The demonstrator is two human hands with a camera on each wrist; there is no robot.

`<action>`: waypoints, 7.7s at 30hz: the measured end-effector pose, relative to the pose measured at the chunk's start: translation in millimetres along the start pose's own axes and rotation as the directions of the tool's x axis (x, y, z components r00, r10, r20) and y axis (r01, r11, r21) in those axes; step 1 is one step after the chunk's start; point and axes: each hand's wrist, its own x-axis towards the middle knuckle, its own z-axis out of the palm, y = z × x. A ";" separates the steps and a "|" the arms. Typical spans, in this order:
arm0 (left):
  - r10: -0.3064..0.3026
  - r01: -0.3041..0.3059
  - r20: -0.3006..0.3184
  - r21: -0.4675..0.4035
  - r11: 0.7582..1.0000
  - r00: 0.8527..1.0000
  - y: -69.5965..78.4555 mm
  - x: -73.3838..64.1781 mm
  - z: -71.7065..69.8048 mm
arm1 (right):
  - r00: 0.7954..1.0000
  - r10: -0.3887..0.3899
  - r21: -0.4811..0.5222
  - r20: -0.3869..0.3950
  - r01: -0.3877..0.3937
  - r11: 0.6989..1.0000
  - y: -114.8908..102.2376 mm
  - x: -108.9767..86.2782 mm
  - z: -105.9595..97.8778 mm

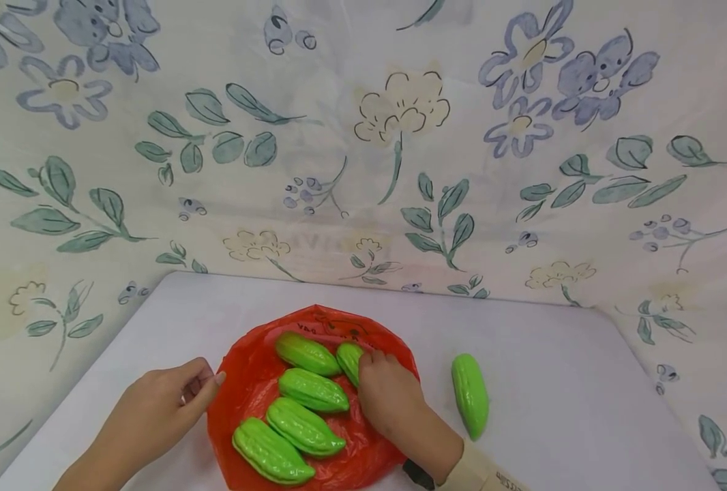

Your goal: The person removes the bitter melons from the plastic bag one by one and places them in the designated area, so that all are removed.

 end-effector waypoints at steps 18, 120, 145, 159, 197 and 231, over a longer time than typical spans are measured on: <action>0.046 -0.046 -0.069 0.007 0.999 0.997 -2.8 -0.3 1.7 | 1.000 0.012 0.127 -0.005 -0.012 0.992 -3.2 -9.8 -10.2; -0.018 0.018 0.020 -0.011 1.000 1.000 -3.5 1.9 5.5 | 0.823 0.533 0.125 0.194 -0.560 0.819 159.1 -113.7 -25.1; 0.022 -0.022 -0.022 0.005 1.000 1.000 -2.0 -0.3 3.2 | 0.830 0.528 0.125 0.177 -0.551 0.825 164.3 -115.0 -25.1; 0.039 -0.039 -0.042 0.005 0.999 0.998 -0.8 0.3 2.1 | 0.841 0.514 0.141 0.169 -0.537 0.831 164.6 -115.9 -25.1; 0.034 -0.034 -0.026 0.002 0.999 0.999 -2.8 -0.5 3.7 | 0.832 0.527 0.176 0.171 -0.552 0.815 166.6 -119.0 -19.3; 0.023 -0.023 0.003 0.003 1.000 1.000 1.2 -1.0 0.2 | 0.863 0.497 0.152 0.094 -0.506 0.849 121.4 -110.3 -54.1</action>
